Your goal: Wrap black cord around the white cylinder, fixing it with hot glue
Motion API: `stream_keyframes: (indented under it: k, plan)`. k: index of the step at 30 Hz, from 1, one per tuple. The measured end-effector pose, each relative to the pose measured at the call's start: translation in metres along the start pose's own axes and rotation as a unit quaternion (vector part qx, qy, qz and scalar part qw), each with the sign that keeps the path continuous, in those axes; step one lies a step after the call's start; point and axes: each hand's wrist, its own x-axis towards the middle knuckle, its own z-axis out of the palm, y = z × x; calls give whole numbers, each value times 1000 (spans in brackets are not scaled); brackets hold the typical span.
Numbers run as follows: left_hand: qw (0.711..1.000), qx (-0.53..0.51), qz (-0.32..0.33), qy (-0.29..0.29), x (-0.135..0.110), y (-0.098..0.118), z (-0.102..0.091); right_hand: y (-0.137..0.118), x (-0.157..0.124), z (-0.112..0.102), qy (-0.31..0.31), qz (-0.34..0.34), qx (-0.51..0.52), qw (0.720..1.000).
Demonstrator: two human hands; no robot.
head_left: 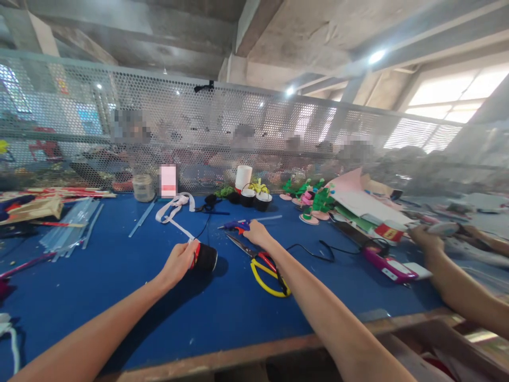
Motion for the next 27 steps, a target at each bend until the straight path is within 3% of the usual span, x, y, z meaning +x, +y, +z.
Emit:
stream_keyframes:
  k: [4,8,11,13,17,21,27]
  plan:
    - [1000,-10,-4,23,4,-3,-1,-5,-11,-21,15,24,95,995]
    - [999,-23,-9,44,5,-3,-1,-18,-33,-35,-52,-14,197,979]
    - [998,-34,-15,53,4,-1,-1,-28,-53,-35,-132,-58,326,934]
    - [997,-51,-23,57,4,-1,-2,-35,-66,-33,-150,-87,367,914]
    - [991,-118,-55,30,7,-3,-4,-45,-86,-33,-148,-107,365,913]
    - [983,-158,-90,30,9,-5,-6,-47,-96,-33,-145,-131,292,936]
    - [984,-159,-83,18,7,-2,-5,-45,-101,-29,-109,-192,211,952]
